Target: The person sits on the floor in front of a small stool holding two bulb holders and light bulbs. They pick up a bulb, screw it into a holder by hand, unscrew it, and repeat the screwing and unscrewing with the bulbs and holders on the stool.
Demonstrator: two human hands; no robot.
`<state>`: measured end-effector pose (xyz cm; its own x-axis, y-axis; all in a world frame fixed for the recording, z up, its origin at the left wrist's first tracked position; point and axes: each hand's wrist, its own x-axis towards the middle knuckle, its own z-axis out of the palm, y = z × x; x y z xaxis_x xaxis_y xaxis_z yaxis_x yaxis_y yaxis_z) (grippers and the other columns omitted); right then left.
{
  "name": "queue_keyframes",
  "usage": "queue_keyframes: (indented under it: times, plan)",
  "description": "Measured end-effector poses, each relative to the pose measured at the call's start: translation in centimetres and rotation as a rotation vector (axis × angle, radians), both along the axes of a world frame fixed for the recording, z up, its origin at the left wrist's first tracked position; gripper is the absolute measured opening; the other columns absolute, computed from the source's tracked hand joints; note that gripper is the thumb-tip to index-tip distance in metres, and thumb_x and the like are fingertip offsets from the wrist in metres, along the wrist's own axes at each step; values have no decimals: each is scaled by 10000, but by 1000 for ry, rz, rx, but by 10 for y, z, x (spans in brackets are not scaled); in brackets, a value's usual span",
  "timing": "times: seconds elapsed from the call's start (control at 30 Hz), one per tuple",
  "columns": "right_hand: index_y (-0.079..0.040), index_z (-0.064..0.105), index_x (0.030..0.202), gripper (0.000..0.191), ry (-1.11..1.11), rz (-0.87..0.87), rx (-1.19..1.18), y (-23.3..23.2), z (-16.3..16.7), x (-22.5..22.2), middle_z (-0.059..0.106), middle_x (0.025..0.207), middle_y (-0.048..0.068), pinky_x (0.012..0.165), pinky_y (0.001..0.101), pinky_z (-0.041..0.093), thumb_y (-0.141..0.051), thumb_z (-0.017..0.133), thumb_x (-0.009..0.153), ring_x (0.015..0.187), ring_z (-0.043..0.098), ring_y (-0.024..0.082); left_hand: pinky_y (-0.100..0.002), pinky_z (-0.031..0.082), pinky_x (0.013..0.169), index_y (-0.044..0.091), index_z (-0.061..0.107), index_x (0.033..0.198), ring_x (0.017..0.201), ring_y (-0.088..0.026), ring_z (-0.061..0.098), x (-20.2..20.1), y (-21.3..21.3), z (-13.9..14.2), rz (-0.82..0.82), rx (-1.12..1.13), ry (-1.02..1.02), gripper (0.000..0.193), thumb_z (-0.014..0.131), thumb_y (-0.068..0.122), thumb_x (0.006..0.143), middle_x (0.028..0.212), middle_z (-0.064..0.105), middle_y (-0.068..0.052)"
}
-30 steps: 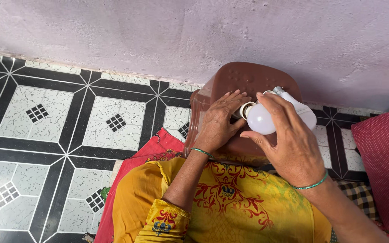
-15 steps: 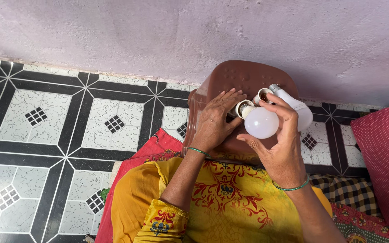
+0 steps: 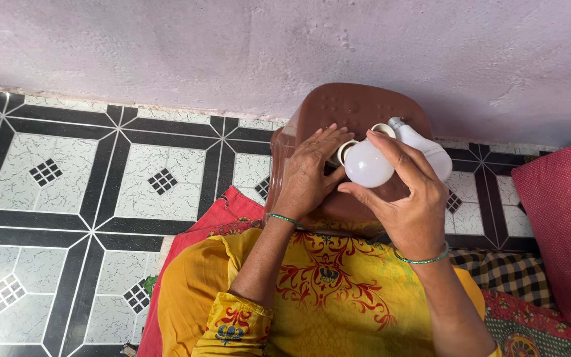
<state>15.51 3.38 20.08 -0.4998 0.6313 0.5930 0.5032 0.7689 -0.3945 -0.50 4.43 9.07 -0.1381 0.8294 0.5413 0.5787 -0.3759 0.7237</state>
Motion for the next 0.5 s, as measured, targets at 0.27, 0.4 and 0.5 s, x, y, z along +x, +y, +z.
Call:
queue_keyframes:
  times: [0.27,0.4,0.5]
  plan:
    - [-26,636,1380,686,123,-25,-110,-2,-6,-7,715,1321,158,1013,363,618,-201,933,788,1165,738,252,-440,365,1238,121,641,1344,1417,-263,522,-1,2,-1,-5,-24,13,565,807,205,810,1427,637,-92]
    - [-4,635,1373,696,152,-128,-38,-7,-14,-15,726,1296,169,980,335,638,-222,955,794,1160,746,255,-438,363,1240,116,642,1338,1410,-262,526,-1,3,-2,-19,-21,-5,594,806,180,770,1417,642,-88]
    - [17,610,1323,695,182,-214,44,-8,-23,-25,728,1265,178,942,349,636,-243,977,793,1124,752,271,-427,369,1262,123,654,1361,1438,-244,532,-2,3,-3,-9,-23,37,563,766,100,810,1439,647,-82]
